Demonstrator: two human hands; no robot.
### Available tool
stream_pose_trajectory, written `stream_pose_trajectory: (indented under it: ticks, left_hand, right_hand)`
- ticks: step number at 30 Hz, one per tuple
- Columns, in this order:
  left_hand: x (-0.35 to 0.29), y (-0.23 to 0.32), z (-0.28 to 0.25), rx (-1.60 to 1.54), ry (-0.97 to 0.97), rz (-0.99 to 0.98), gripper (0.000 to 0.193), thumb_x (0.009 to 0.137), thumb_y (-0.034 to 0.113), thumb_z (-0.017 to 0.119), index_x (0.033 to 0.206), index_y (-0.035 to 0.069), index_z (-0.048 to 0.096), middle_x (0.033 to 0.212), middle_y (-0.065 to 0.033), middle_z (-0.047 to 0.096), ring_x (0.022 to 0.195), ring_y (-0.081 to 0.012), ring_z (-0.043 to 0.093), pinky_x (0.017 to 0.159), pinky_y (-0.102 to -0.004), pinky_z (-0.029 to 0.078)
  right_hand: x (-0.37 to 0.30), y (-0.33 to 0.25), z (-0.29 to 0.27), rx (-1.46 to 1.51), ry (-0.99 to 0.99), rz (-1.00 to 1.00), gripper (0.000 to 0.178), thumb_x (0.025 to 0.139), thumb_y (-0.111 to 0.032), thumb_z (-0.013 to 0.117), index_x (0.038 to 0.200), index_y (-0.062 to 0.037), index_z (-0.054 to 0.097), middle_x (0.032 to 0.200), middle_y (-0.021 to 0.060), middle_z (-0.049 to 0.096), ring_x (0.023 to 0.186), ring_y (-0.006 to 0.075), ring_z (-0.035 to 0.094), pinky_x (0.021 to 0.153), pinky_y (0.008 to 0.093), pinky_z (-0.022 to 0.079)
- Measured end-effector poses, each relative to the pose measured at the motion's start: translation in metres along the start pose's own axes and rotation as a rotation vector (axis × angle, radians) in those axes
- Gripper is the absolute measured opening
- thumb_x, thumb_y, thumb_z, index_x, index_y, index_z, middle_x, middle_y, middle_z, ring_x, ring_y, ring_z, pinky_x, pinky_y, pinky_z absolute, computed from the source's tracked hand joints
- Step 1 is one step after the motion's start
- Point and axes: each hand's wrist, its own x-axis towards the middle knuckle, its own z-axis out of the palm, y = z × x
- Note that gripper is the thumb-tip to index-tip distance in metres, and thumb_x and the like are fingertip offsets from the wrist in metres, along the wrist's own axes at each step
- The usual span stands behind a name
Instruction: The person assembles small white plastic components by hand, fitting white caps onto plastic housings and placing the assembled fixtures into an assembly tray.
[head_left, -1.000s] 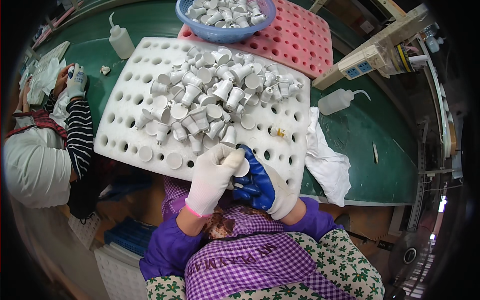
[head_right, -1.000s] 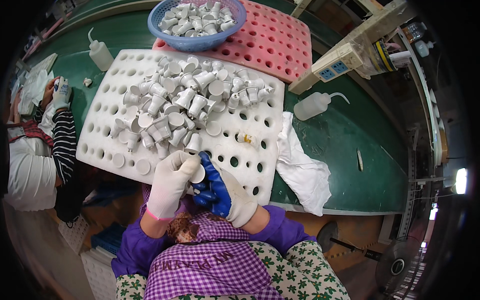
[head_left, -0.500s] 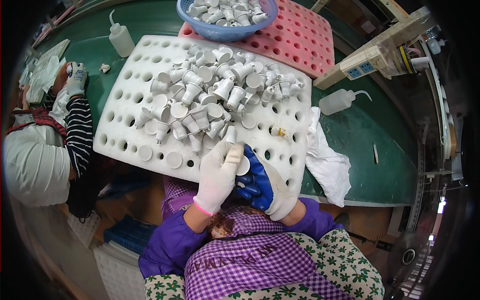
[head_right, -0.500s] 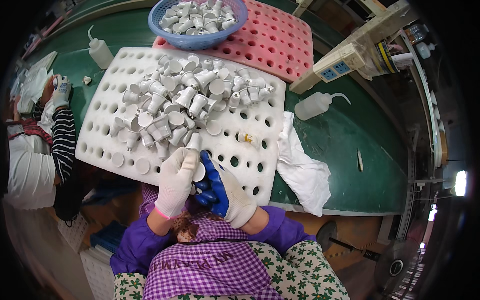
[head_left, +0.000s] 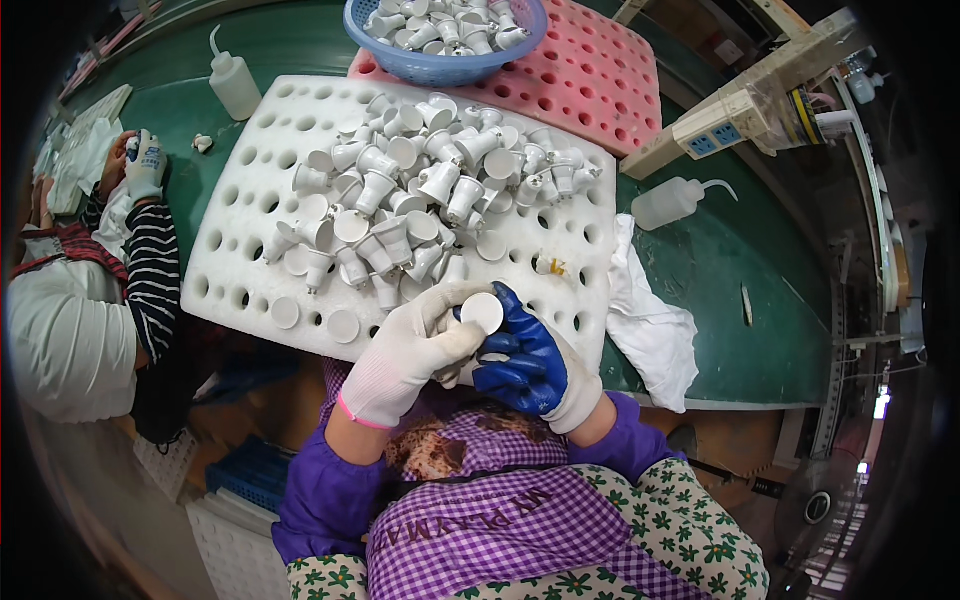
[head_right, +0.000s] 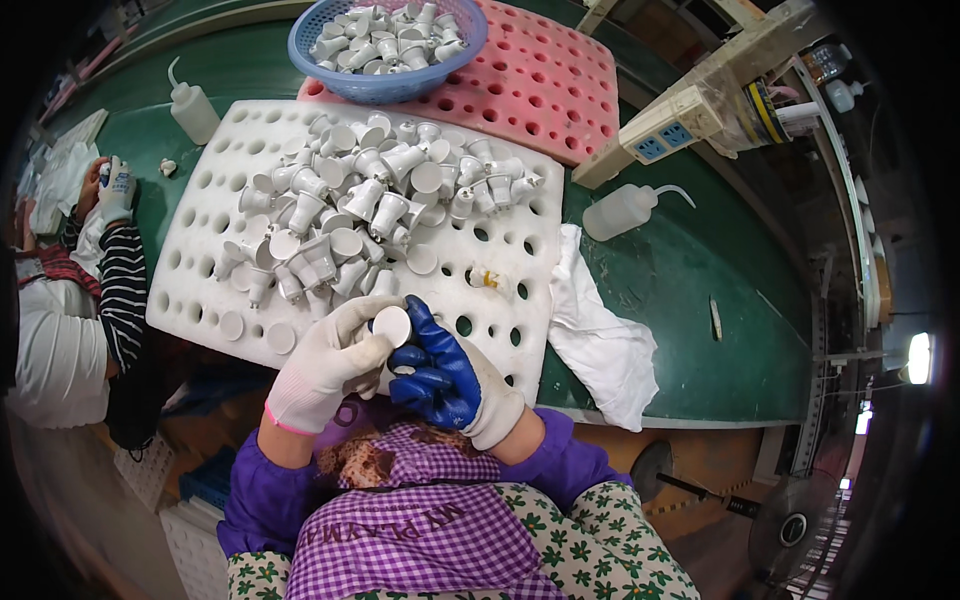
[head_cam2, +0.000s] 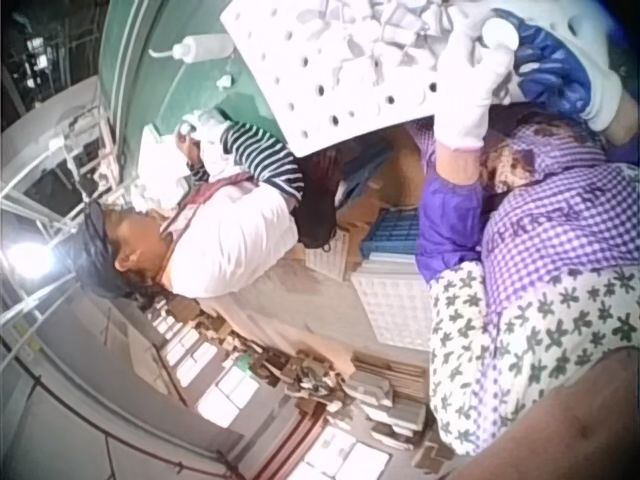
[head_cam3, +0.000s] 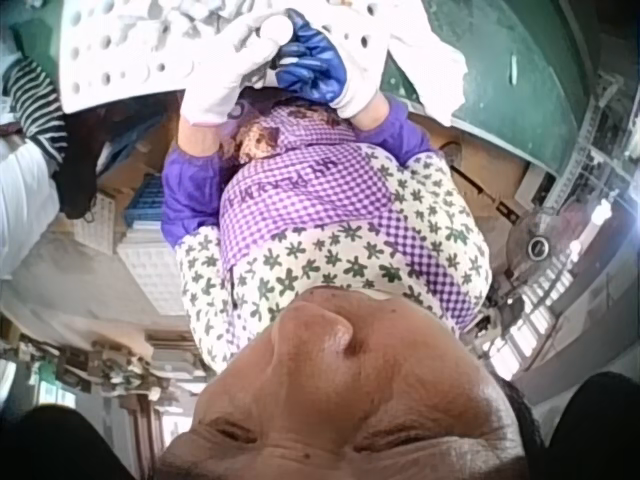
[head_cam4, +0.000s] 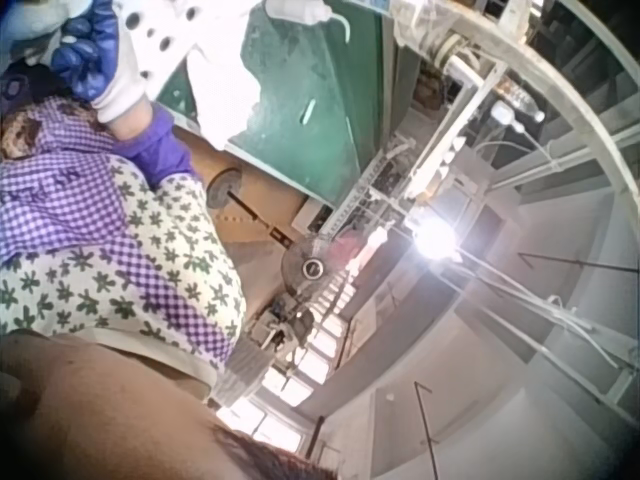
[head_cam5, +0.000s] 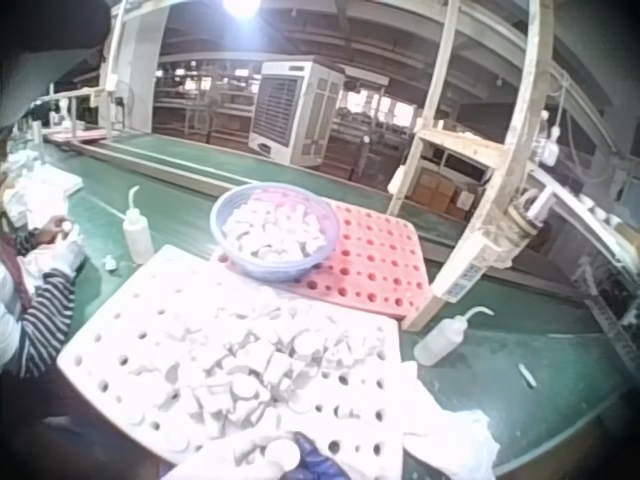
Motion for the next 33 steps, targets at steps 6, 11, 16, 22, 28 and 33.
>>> stream_pose_trajectory:
  ticks: [6,11,16,22,28,33]
  left_hand:
    - [-0.005,0.012,-0.001,0.139,0.062,-0.069,0.041,0.076,0.014,0.070,0.111,-0.002,0.055,0.075,0.0004,0.059,0.053,-0.0026,0.048,0.046,-0.0173,0.036]
    - [-0.005,0.011,0.012,0.205,0.135,-0.007,0.032,0.074,0.012,0.072,0.101,-0.001,0.059,0.074,0.0000,0.060,0.057,-0.0030,0.051,0.048,-0.0175,0.040]
    - [-0.003,0.005,0.017,0.215,0.224,0.074,0.021,0.076,0.014,0.073,0.085,0.000,0.059,0.069,-0.0011,0.059,0.056,-0.0035,0.052,0.049,-0.0176,0.042]
    - [0.001,0.001,0.017,0.143,0.316,0.064,0.020,0.089,0.021,0.062,0.081,0.004,0.058,0.062,0.0018,0.055,0.050,-0.0018,0.047,0.043,-0.0173,0.036]
    - [-0.003,0.004,0.023,-0.087,0.213,0.005,0.018,0.093,0.021,0.055,0.092,0.003,0.058,0.063,0.0025,0.054,0.044,-0.0022,0.041,0.040,-0.0173,0.033]
    - [-0.002,-0.002,0.021,0.033,0.227,0.041,0.023,0.088,0.018,0.062,0.103,0.001,0.059,0.066,0.0025,0.056,0.048,-0.0022,0.046,0.042,-0.0170,0.034]
  right_hand:
    - [-0.010,0.017,0.050,-0.564,0.387,-0.185,0.030,0.100,-0.025,0.040,0.123,-0.0082,0.047,0.066,-0.0036,0.041,0.052,0.0047,0.036,0.048,0.0199,0.030]
    - [-0.011,0.016,0.027,-0.892,0.334,-0.259,0.028,0.099,-0.017,0.038,0.124,-0.0067,0.046,0.071,-0.0033,0.047,0.056,0.0051,0.041,0.051,0.0196,0.035]
    - [-0.017,0.011,0.016,-1.266,0.051,-0.263,0.024,0.098,-0.013,0.039,0.119,-0.0050,0.047,0.079,-0.0021,0.052,0.064,0.0064,0.049,0.057,0.0221,0.043]
    - [-0.005,0.040,0.052,-0.824,0.397,-0.495,0.021,0.099,-0.021,0.043,0.111,-0.0059,0.051,0.086,0.0000,0.059,0.065,0.0085,0.052,0.054,0.0232,0.042]
    - [-0.006,0.017,0.047,-0.451,0.471,-0.206,0.030,0.100,-0.036,0.039,0.105,-0.0111,0.055,0.077,0.0012,0.058,0.055,0.0107,0.046,0.047,0.0236,0.037]
    - [-0.007,0.014,0.041,-0.390,0.506,-0.233,0.029,0.100,-0.036,0.039,0.099,-0.0121,0.056,0.067,0.0001,0.051,0.051,0.0101,0.043,0.046,0.0232,0.035]
